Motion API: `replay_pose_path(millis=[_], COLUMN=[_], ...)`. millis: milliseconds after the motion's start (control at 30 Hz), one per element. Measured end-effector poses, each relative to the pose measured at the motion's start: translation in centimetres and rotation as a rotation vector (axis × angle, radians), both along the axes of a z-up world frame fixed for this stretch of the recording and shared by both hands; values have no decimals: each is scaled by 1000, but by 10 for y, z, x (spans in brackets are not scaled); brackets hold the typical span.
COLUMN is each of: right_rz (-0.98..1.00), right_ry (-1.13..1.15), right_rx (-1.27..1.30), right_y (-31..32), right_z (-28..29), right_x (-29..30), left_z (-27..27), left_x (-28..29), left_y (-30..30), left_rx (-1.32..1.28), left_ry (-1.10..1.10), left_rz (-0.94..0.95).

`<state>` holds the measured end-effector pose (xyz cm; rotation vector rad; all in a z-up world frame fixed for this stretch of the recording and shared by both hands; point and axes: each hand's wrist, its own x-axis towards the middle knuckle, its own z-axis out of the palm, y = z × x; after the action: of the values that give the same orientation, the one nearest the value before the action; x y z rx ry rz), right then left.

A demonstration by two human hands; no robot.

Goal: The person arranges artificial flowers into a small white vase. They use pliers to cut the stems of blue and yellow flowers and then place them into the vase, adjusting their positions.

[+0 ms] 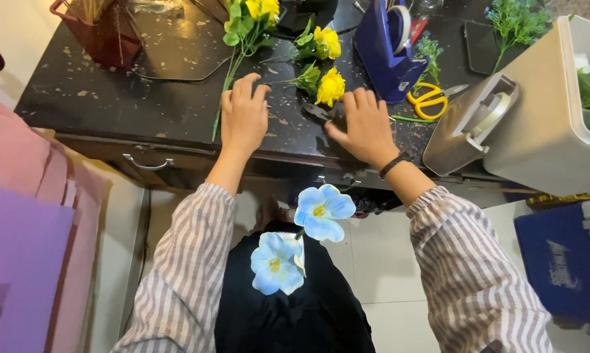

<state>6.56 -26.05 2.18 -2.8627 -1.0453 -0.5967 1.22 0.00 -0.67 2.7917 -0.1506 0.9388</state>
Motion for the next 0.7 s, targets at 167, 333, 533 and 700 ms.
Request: replay_pose_path(millis=[167,333,533,700], right_rz=[49,42,121,23], right_ry=[150,309,252,569], right_rx=[250,314,275,318], right_y=[16,26,25,53], right_z=[-7,-13,15,37], right_x=[26,38,23,25], left_z=[-12,-16,-9,-11], left_x=[7,8,5,3], left_y=[6,9,2,3], left_rx=[-74,-164,-144,-261], left_ry=[-8,-43,18,-92], left_rz=[-23,-40,-29,277])
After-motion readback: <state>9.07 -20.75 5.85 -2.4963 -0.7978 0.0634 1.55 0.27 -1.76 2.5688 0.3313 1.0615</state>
